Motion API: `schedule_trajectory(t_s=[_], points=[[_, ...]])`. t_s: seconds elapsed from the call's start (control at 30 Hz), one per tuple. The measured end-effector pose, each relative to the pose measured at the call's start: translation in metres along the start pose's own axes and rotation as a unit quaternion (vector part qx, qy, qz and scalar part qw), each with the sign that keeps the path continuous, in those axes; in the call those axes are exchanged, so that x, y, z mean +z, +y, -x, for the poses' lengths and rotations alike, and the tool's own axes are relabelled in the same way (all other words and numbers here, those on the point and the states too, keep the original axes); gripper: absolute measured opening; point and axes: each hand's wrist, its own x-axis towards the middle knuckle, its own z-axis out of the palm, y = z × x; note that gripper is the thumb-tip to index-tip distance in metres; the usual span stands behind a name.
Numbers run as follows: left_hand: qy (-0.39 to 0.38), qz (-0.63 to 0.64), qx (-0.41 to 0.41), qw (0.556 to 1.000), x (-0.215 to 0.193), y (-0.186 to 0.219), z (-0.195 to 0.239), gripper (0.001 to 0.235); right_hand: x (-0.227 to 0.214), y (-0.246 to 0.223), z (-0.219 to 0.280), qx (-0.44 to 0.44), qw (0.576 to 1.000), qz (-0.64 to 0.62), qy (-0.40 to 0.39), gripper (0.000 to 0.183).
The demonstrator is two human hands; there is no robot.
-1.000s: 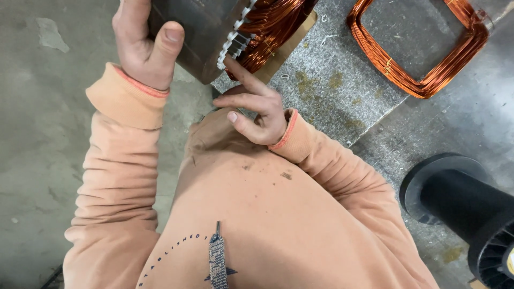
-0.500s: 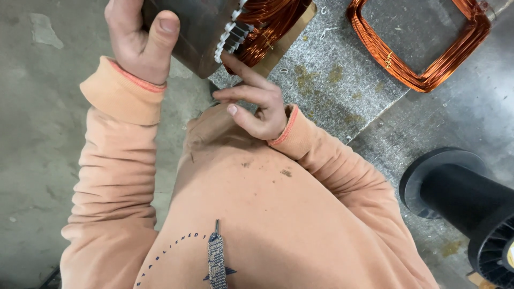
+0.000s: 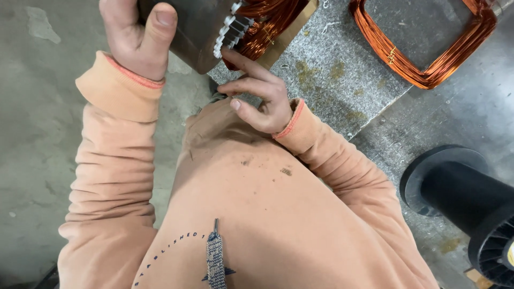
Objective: Winding copper wire coils into the slots of an electric motor stator.
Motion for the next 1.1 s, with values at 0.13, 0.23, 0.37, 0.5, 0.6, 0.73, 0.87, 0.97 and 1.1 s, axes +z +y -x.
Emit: schedule_trajectory(t_s=[0.13, 0.23, 0.37, 0.5, 0.6, 0.73, 0.87, 0.97, 1.1], points=[[0.021, 0.024, 0.030, 0.999, 0.005, -0.005, 0.010, 0.051, 0.003, 0.002, 0.001, -0.012, 1.000, 0.009, -0.006, 0.025], [0.023, 0.069, -0.027, 0.997, 0.006, -0.008, 0.011, 0.050, 0.003, 0.006, 0.003, 0.012, 0.999, -0.051, -0.003, 0.027], [0.028, 0.070, -0.002, 0.997, 0.006, -0.014, 0.013, 0.050, -0.001, 0.007, 0.005, 0.037, 0.992, -0.122, 0.001, 0.029], [0.038, -0.013, 0.004, 0.999, 0.002, -0.025, 0.017, 0.039, -0.008, 0.013, 0.007, 0.034, 0.996, -0.078, 0.003, 0.029], [0.025, 0.072, -0.028, 0.997, 0.005, -0.019, 0.016, 0.040, -0.011, 0.012, 0.004, 0.026, 0.999, -0.048, 0.001, 0.029], [0.012, 0.066, -0.018, 0.998, 0.004, -0.026, 0.017, 0.035, -0.009, 0.013, 0.001, 0.039, 0.998, -0.046, -0.005, 0.029], [0.024, 0.092, -0.026, 0.995, 0.006, -0.027, 0.020, 0.036, -0.011, 0.012, 0.001, 0.023, 0.999, -0.045, -0.017, 0.029], [0.030, 0.089, -0.020, 0.995, 0.005, -0.032, 0.023, 0.035, -0.015, 0.013, 0.002, 0.007, 0.998, -0.052, -0.021, 0.029], [0.044, 0.092, -0.038, 0.994, 0.005, -0.034, 0.023, 0.034, -0.024, 0.014, 0.000, -0.019, 1.000, 0.000, -0.022, 0.027]])
